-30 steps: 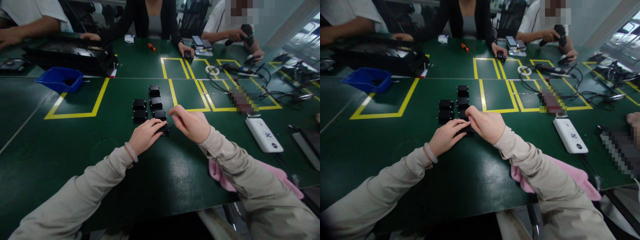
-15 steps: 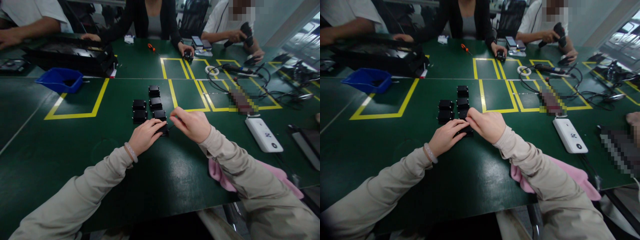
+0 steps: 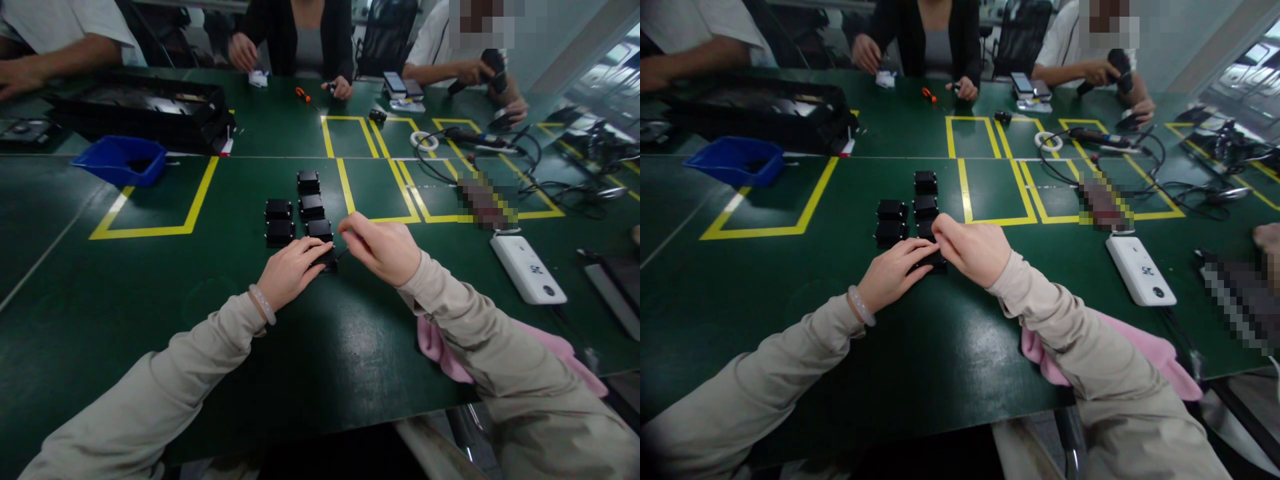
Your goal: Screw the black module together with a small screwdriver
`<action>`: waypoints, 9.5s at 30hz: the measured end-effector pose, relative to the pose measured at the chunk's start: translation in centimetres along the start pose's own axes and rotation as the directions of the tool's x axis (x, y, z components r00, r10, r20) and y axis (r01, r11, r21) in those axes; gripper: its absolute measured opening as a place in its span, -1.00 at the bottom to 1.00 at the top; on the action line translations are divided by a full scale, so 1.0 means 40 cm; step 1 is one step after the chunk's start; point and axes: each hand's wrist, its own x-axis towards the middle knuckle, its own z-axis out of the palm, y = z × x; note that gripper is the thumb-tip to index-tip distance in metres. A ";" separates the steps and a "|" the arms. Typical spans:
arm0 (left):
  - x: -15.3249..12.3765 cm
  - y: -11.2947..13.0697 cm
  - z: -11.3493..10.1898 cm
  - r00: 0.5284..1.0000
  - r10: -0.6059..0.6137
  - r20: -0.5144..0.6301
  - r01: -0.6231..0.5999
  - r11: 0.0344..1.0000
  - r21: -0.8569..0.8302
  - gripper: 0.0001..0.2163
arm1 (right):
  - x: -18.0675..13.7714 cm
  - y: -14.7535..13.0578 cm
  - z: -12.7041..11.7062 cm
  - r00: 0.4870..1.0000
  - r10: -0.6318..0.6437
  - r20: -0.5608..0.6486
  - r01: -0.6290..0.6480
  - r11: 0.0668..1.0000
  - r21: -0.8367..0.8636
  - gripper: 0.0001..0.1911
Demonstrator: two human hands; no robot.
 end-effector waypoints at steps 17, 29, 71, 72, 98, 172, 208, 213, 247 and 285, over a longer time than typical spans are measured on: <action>0.000 0.000 -0.004 1.000 0.001 0.016 -0.001 1.000 -0.004 -0.63 | 0.001 0.001 -0.001 1.000 0.003 0.001 -0.003 1.000 0.013 -0.65; -0.001 -0.004 0.002 1.000 -0.001 0.022 0.001 1.000 0.014 -0.63 | 0.002 0.000 -0.001 0.999 0.017 0.030 -0.017 1.000 0.018 -0.64; -0.001 -0.004 0.001 1.000 0.018 0.009 -0.018 1.000 -0.004 -0.64 | -0.001 0.004 0.006 1.000 -0.014 -0.001 0.014 1.000 0.013 -0.59; -0.001 -0.004 0.001 1.000 0.018 0.009 -0.018 1.000 -0.005 -0.63 | -0.001 0.004 0.007 1.000 -0.006 -0.001 0.006 1.000 0.006 -0.59; -0.001 -0.005 0.001 1.000 0.016 0.015 -0.016 1.000 0.000 -0.63 | -0.003 -0.005 0.002 1.000 -0.025 0.002 0.025 0.999 0.035 -0.67; -0.001 -0.010 0.003 1.000 0.022 0.021 -0.022 1.000 -0.008 -0.62 | -0.003 -0.001 0.005 1.000 -0.002 0.003 0.002 0.999 0.043 -0.67; -0.003 -0.011 0.004 0.999 0.019 0.031 -0.019 1.000 -0.016 -0.63 | -0.005 0.000 0.002 1.000 -0.019 -0.006 0.019 1.000 0.021 -0.64; -0.002 -0.012 0.003 0.999 0.019 0.033 -0.019 1.000 -0.013 -0.62 | -0.005 -0.001 0.001 1.000 -0.015 0.011 0.015 1.000 -0.007 -0.66; -0.003 -0.011 0.004 1.000 0.015 0.025 -0.015 1.000 -0.014 -0.63 | -0.005 0.000 0.000 1.000 -0.018 0.016 0.018 1.000 0.020 -0.64; -0.002 -0.010 0.003 0.999 0.011 0.033 -0.012 1.000 0.010 -0.61 | -0.005 0.003 0.003 1.000 -0.013 -0.001 0.013 1.000 0.006 -0.66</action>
